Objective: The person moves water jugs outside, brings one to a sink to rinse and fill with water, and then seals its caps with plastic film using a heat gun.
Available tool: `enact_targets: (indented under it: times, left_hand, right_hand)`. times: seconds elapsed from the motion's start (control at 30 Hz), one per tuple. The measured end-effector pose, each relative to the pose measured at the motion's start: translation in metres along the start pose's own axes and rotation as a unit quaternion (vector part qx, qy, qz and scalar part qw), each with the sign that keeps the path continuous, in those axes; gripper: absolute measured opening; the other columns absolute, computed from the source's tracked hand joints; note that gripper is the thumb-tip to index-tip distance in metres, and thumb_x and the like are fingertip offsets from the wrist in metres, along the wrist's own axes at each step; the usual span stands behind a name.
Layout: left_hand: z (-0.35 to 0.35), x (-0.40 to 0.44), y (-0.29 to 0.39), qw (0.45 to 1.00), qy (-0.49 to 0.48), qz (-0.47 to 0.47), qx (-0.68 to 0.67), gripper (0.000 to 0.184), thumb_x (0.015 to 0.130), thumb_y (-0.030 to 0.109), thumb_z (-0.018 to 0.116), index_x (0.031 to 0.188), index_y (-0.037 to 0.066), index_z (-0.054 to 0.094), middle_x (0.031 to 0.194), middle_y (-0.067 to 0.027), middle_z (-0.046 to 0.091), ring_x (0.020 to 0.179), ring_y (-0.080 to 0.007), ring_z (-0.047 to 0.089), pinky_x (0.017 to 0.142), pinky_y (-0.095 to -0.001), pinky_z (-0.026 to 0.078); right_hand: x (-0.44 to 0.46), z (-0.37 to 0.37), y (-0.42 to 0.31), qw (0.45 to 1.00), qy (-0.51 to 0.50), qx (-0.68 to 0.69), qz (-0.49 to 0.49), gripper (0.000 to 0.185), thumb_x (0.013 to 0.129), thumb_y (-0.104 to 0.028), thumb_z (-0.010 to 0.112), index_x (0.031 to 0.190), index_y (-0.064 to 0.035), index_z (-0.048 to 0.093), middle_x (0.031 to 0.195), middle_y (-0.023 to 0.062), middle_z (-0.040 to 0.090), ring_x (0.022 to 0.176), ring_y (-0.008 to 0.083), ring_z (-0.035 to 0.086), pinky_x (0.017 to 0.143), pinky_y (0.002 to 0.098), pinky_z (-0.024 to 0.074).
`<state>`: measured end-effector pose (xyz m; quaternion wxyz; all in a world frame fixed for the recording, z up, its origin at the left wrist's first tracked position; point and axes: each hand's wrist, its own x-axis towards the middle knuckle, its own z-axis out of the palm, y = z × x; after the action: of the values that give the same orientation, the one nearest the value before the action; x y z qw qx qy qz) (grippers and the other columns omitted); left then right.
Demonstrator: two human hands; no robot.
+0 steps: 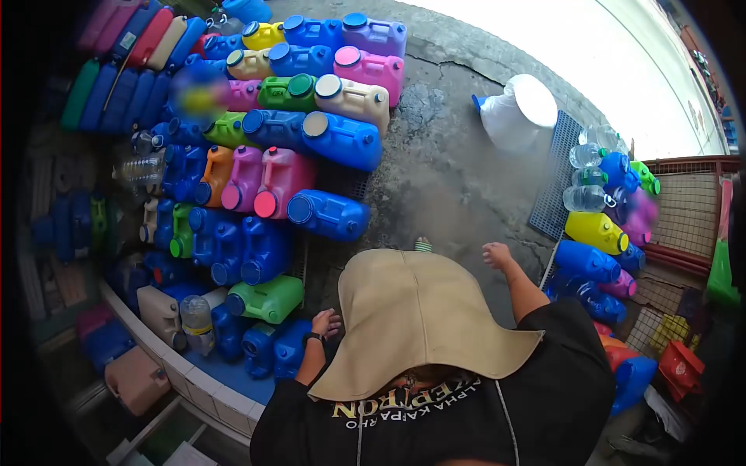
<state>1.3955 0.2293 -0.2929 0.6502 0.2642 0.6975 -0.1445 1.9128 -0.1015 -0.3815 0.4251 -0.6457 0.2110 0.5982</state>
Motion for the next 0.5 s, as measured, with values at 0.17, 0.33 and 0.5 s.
enact_targets:
  times: [0.17, 0.33, 0.5]
  left_hand:
    - [0.043, 0.028, 0.057, 0.959, -0.069, 0.204, 0.184, 0.027, 0.085, 0.026, 0.058, 0.102, 0.005, 0.056, 0.083, -0.0057, 0.062, 0.072, -0.0181, 0.062, 0.064, -0.0329, 0.05]
    - [0.105, 0.063, 0.229, 0.987, -0.027, 0.035, 0.153, 0.027, 0.085, 0.031, 0.056, 0.107, 0.015, 0.054, 0.082, -0.0035, 0.061, 0.065, -0.0128, 0.056, 0.054, -0.0261, 0.044]
    - [0.231, 0.047, 0.518, 0.954, -0.018, 0.223, 0.2, 0.033, 0.087, 0.034, 0.055, 0.11, 0.011, 0.052, 0.095, -0.0056, 0.062, 0.069, -0.0133, 0.059, 0.054, -0.0253, 0.045]
  right_hand:
    - [0.018, 0.003, -0.052, 0.996, 0.067, -0.029, 0.048, 0.013, 0.083, -0.016, 0.05, 0.094, -0.0142, 0.058, 0.064, 0.0002, 0.049, 0.049, 0.0121, 0.046, 0.036, 0.025, 0.0301]
    - [0.069, 0.041, -0.128, 0.915, 0.107, -0.348, -0.175, 0.027, 0.08, -0.027, 0.05, 0.091, -0.0093, 0.066, 0.091, 0.0101, 0.066, 0.081, 0.0283, 0.063, 0.065, 0.039, 0.0492]
    - [0.09, 0.01, -0.308, 0.958, 0.167, -0.207, -0.111, 0.022, 0.081, -0.026, 0.055, 0.089, -0.0087, 0.067, 0.086, 0.0076, 0.066, 0.071, 0.0218, 0.062, 0.064, 0.034, 0.0499]
